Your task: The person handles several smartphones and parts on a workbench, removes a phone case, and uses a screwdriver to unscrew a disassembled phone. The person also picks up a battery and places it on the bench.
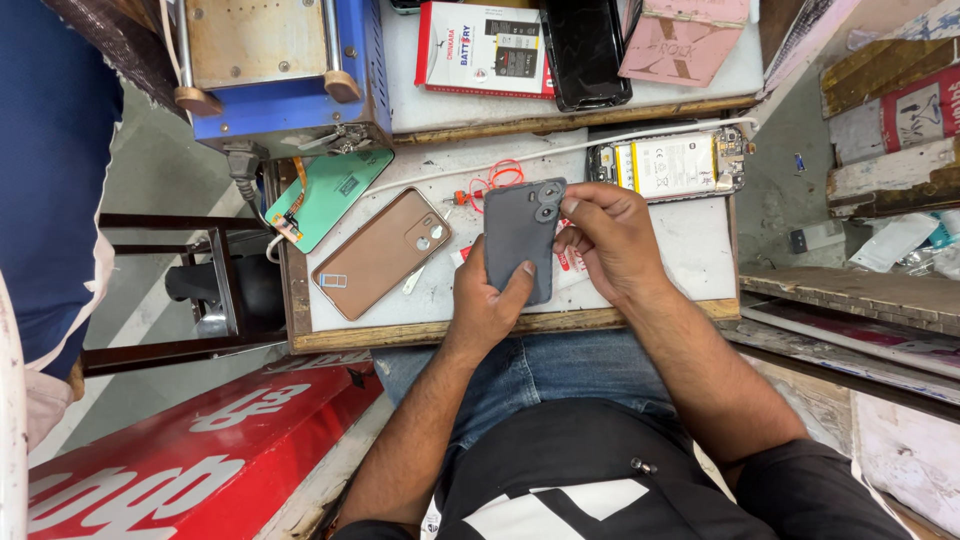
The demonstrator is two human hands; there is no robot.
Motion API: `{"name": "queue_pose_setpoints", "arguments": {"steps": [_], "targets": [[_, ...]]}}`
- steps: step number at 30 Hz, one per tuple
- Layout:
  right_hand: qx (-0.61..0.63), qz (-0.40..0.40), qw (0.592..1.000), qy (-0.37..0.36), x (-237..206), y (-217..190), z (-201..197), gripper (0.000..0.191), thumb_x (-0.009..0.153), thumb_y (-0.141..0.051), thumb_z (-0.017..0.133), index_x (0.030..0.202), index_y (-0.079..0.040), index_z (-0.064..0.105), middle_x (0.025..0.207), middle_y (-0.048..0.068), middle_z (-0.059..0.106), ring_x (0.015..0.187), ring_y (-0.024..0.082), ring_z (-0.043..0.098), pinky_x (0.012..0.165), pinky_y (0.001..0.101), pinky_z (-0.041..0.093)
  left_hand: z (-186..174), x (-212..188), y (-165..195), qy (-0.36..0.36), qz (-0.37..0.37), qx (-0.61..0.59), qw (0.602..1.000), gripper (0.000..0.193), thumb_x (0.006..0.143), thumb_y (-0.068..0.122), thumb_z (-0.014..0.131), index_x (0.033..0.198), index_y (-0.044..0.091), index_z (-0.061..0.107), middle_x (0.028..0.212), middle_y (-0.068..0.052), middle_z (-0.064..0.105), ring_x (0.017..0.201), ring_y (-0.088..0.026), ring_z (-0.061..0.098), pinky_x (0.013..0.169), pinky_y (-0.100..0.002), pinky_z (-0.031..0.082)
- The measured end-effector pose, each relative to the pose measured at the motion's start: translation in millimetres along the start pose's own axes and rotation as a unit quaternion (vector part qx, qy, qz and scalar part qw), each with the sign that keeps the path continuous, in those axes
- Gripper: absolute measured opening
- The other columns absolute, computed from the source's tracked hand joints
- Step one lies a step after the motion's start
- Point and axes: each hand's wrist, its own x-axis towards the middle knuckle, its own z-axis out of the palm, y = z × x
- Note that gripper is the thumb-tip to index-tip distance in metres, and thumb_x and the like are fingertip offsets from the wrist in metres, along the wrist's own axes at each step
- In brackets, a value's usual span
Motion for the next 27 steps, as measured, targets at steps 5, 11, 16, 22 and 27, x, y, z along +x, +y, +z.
{"name": "queue_pose_setpoints", "arguments": {"steps": [5, 11, 16, 22, 27], "targets": [[-0.021, 0.000, 1.000, 0.004, 2.8, 2.7, -0.6, 0.015, 0.095, 0.007, 0.064, 0.106, 0.005, 0.073, 0.090, 0.012, 0.074, 0.064, 0.015, 0.068, 0.060, 0.0278, 0.058, 0.0, 0.8, -0.2, -0.001, 0.011, 0.001, 1.000, 0.029, 0.095, 0.009, 0.064, 0.121, -0.002, 0.059, 0.103, -0.012, 0.073, 0.092, -0.016, 0.071, 0.080, -0.030, 0.058], [0.002, -0.002, 1.000, -0.012, 0.7, 1.9, -2.5, 0.017, 0.094, 0.007, 0.061, 0.107, 0.004, 0.073, 0.094, 0.011, 0.075, 0.068, 0.015, 0.070, 0.064, 0.0286, 0.061, -0.3, 1.4, -1.1, 0.001, 0.015, -0.006, 1.000, 0.031, 0.095, 0.009, 0.063, 0.123, -0.002, 0.059, 0.104, -0.012, 0.073, 0.093, -0.016, 0.071, 0.081, -0.031, 0.058], [-0.011, -0.001, 1.000, -0.015, 1.2, -2.7, 0.6, 0.017, 0.094, 0.007, 0.065, 0.109, 0.005, 0.072, 0.094, 0.012, 0.074, 0.068, 0.015, 0.068, 0.063, 0.0284, 0.060, 0.2, 2.3, -1.0, -0.007, -0.002, 0.007, 1.000, 0.031, 0.095, 0.011, 0.064, 0.123, -0.002, 0.059, 0.105, -0.012, 0.073, 0.095, -0.016, 0.072, 0.083, -0.031, 0.059], [-0.126, -0.044, 0.988, -0.082, 4.2, -19.3, -3.5, 0.032, 0.098, -0.002, 0.065, 0.129, 0.001, 0.065, 0.097, 0.005, 0.068, 0.083, 0.010, 0.068, 0.067, 0.0256, 0.060, -1.4, 1.0, -2.8, -0.032, 0.000, -0.016, 0.999, 0.037, 0.094, 0.010, 0.065, 0.128, -0.002, 0.058, 0.113, -0.013, 0.071, 0.105, -0.018, 0.070, 0.091, -0.033, 0.057], [-0.174, -0.083, 0.979, -0.062, 8.0, -21.1, -14.5, 0.026, 0.101, -0.002, 0.066, 0.126, 0.004, 0.066, 0.098, 0.008, 0.071, 0.082, 0.011, 0.068, 0.072, 0.0259, 0.060, -1.3, 0.6, -15.9, -0.016, 0.035, -0.088, 0.995, 0.042, 0.098, 0.010, 0.066, 0.136, -0.002, 0.052, 0.122, -0.016, 0.067, 0.112, -0.020, 0.066, 0.099, -0.034, 0.054]]}}
